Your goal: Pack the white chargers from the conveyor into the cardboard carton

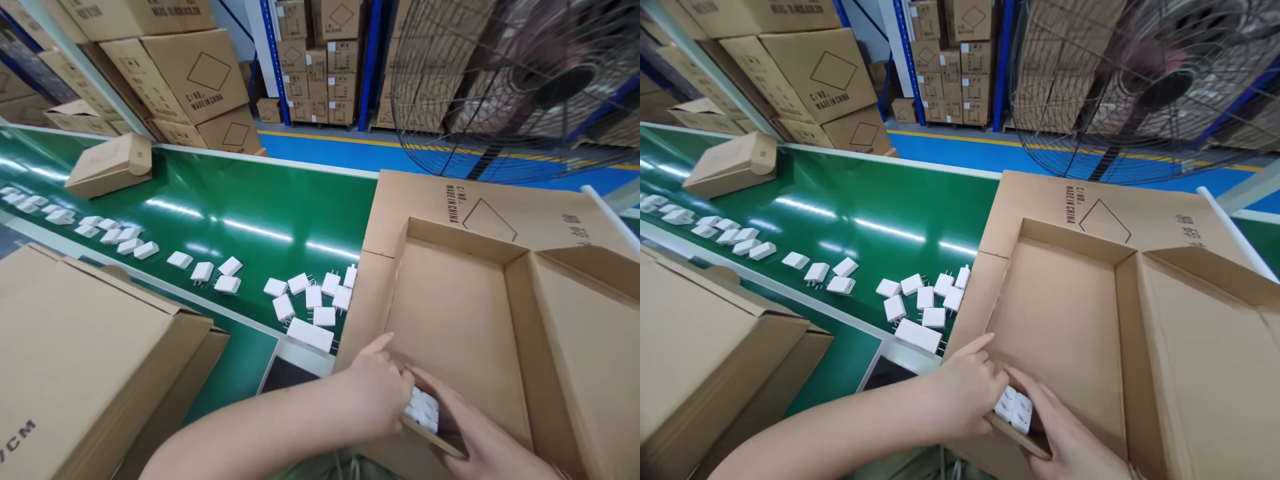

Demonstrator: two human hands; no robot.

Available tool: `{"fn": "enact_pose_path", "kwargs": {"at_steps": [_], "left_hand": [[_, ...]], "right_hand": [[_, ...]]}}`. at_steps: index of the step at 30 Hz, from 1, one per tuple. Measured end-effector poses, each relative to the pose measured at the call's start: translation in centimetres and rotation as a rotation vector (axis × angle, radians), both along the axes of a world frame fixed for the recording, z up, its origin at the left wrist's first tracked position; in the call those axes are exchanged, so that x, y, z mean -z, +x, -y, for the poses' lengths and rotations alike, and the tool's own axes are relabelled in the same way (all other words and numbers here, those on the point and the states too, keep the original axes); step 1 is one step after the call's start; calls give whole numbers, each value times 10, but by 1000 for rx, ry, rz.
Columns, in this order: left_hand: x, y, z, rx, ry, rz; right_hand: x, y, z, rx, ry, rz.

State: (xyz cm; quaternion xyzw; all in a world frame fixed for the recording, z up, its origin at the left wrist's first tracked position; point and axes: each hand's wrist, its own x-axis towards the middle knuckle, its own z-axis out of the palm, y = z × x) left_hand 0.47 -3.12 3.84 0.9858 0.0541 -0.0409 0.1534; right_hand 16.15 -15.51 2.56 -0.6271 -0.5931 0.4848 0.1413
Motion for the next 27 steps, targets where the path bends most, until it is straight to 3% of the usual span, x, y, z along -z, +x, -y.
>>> {"fn": "enact_pose_path", "kwargs": {"at_steps": [3, 6, 8, 10, 12, 14, 17, 19, 24, 27], "left_hand": [[-3, -6, 4, -38, -2, 24], [-21, -22, -13, -156, -75, 179], [-33, -38, -34, -395, -36, 180], [-35, -51, -56, -735, 80, 41], [-23, -56, -73, -1004, 142, -86], [-2, -52, -83, -1118, 118, -132], [23, -41, -88, -1172, 66, -184], [24, -40, -89, -1166, 80, -199], [-7, -62, -102, -1133, 188, -144], [-8, -67, -116, -1114, 205, -182]], "right_hand": [[1, 4, -3, -90, 23, 39], [-14, 14, -17, -217, 11, 83], [-32, 20, -36, -285, 25, 150], [-49, 21, -66, -267, 146, 274], [-59, 16, -107, -217, 359, 433], [-58, 3, -151, -311, 539, 601], [-41, -23, -208, -660, 566, 796], [-27, -36, -231, -777, 498, 843], [-15, -36, -247, -791, 427, 869], [-22, -27, -248, -765, 443, 851]]}}
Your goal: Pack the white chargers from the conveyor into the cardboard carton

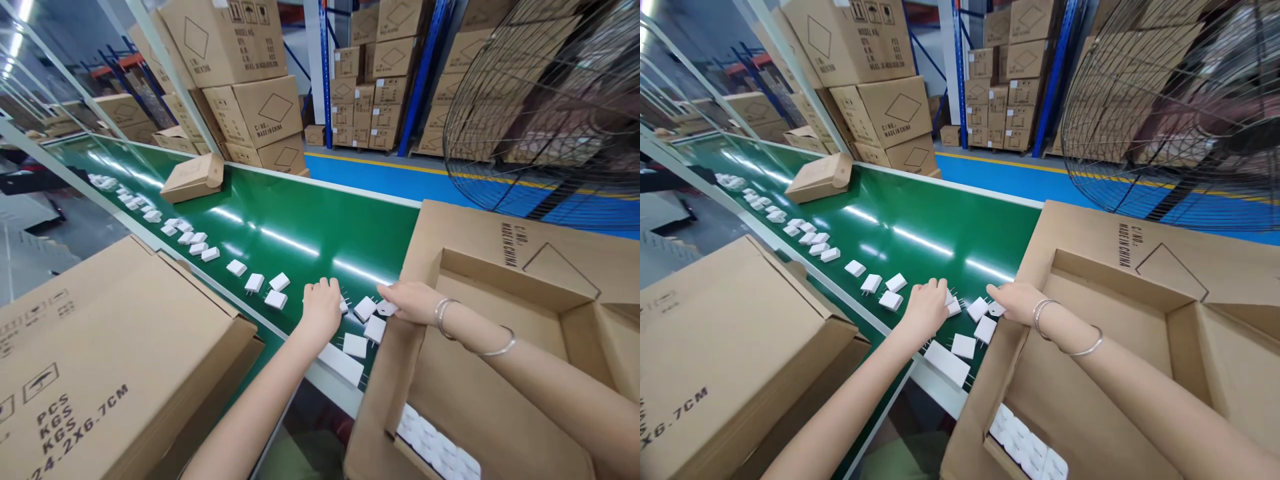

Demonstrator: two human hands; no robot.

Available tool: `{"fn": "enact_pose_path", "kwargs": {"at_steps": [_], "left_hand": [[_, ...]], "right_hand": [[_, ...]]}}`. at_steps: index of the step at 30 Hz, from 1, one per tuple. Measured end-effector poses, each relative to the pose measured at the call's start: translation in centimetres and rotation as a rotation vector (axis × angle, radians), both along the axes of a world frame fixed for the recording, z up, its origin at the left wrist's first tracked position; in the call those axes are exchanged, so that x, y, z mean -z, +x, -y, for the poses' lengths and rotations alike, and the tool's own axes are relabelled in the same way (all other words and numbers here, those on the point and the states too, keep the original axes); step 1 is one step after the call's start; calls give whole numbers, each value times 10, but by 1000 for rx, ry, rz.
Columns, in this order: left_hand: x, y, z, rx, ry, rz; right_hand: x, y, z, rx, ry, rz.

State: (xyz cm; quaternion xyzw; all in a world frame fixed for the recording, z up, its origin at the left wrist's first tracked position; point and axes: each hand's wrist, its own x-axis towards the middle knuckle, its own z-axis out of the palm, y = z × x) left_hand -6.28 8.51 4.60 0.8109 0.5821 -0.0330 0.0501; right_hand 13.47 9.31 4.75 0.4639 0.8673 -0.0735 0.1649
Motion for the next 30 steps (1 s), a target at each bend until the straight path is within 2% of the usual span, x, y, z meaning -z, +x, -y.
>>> {"fn": "enact_pose_path", "kwargs": {"at_steps": [3, 6, 9, 11, 13, 16, 19, 21, 23, 26, 30], "left_hand": [[14, 12, -9, 33, -124, -18], [23, 31, -13, 50, -202, -6], [22, 39, -17, 42, -214, 1], [17, 35, -20, 8, -197, 39], [10, 25, -21, -83, -179, 256], [0, 9, -14, -298, -271, 933], [-8, 4, 7, -481, -632, 1596], [-11, 7, 26, -570, -936, 1883], [-13, 13, 44, -629, -1179, 2038], [-15, 20, 65, -691, -1437, 2090], [-21, 22, 76, -738, -1578, 2084]], "right_hand": [[-2, -1, -1, 23, 40, -48], [10, -13, -4, 38, 51, -86], [27, -23, -10, 38, -6, -135], [33, -23, -15, 50, -37, -192], [33, -18, -16, 81, -42, -269], [20, -5, -4, 150, -18, -403], [3, 6, 31, 287, 30, -651], [-5, 7, 61, 419, 31, -907], [-9, 3, 90, 498, 6, -1140], [-4, -7, 118, 493, 3, -1311], [12, -15, 129, 475, 57, -1433]]}}
